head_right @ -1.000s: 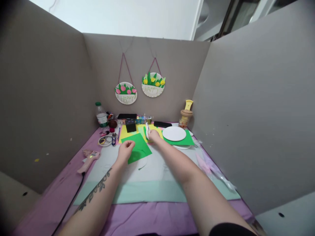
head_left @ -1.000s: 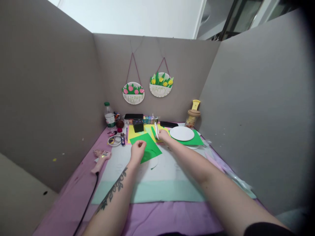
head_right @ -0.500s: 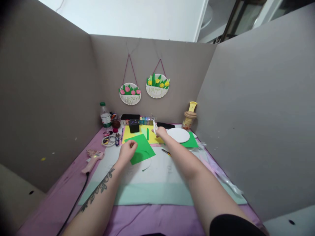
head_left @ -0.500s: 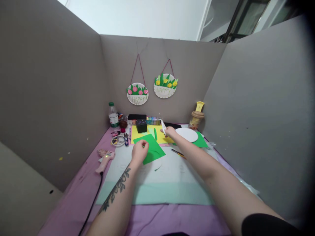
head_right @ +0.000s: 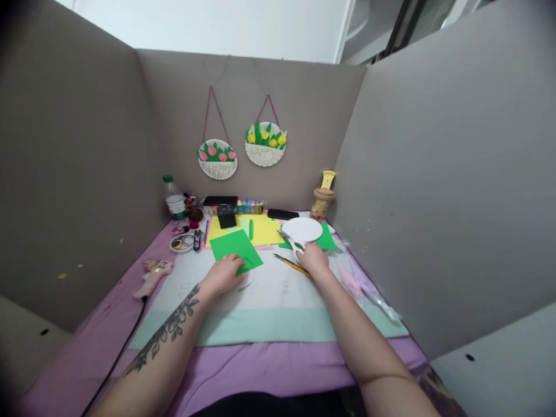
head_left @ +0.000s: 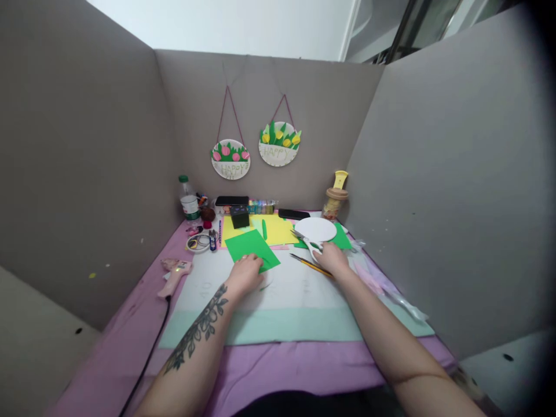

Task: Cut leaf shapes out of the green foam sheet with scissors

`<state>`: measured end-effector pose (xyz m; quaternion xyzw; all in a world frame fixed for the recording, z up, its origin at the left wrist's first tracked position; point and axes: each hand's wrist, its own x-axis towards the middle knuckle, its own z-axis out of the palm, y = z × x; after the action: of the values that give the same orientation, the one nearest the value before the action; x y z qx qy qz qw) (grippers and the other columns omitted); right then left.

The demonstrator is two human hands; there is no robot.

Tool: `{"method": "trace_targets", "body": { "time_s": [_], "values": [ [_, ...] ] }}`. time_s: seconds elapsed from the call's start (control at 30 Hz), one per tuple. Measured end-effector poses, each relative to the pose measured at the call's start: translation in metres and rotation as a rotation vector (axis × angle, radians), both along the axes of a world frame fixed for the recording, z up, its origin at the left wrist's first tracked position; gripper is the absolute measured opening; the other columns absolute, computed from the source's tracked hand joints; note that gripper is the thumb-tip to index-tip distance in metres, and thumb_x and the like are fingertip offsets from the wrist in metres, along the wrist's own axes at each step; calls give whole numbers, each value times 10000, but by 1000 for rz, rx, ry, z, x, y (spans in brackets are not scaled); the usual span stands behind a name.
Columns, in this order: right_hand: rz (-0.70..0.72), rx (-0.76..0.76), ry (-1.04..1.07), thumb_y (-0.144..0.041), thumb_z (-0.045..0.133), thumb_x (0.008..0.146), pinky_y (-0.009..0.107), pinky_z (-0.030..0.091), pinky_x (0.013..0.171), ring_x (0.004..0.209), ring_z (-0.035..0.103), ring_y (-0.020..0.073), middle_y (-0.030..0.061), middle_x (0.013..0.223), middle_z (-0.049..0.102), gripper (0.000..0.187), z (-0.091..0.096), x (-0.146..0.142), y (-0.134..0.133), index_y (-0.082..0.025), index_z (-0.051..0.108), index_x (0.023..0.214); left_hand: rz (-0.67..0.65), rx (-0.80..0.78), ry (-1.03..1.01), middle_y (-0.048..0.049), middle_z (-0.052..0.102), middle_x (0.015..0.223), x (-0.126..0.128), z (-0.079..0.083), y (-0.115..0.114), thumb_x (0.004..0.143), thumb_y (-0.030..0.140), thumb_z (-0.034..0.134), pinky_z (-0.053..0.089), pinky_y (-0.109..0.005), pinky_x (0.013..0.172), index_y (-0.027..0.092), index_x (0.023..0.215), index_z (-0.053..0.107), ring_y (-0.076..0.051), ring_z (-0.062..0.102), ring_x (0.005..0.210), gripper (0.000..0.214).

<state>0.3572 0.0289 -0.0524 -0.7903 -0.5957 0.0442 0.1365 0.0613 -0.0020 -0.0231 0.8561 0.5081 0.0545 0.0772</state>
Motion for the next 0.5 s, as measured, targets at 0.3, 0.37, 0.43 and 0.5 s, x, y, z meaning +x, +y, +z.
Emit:
{"method": "trace_targets", "body": {
  "time_s": [0.3, 0.37, 0.43, 0.5],
  "values": [
    [202, 170, -84, -292, 520, 857, 322, 376, 844, 1036, 532, 265, 157, 1062, 615, 262, 9, -48, -20, -130, 617, 1038, 56, -98, 7, -130, 633, 1028, -8, -4, 8, 724, 103, 535, 451, -308, 774, 173, 952, 663, -269, 578, 990, 271],
    [442, 125, 13, -327, 539, 854, 292, 370, 861, 1013, 535, 223, 114, 1041, 618, 239, 5, -74, -23, -156, 640, 985, 56, -92, -3, -127, 636, 1023, -9, -4, 9, 715, 108, 542, 451, -300, 755, 172, 938, 665, -269, 579, 985, 263],
    [543, 91, 44, -388, 575, 831, 292, 367, 871, 1012, 525, 222, 110, 1038, 608, 299, -1, -100, -20, -148, 641, 997, 54, -79, -10, -125, 638, 1012, -12, -5, 10, 704, 111, 548, 450, -301, 755, 168, 929, 665, -269, 583, 972, 260],
    [544, 114, -11, -420, 594, 814, 322, 350, 914, 1094, 473, 254, 133, 1089, 589, 361, -7, -122, -14, -132, 631, 1029, 46, -73, -23, -122, 641, 994, -15, -5, 12, 693, 112, 558, 450, -303, 763, 166, 918, 667, -264, 589, 951, 256]
  ]
}}
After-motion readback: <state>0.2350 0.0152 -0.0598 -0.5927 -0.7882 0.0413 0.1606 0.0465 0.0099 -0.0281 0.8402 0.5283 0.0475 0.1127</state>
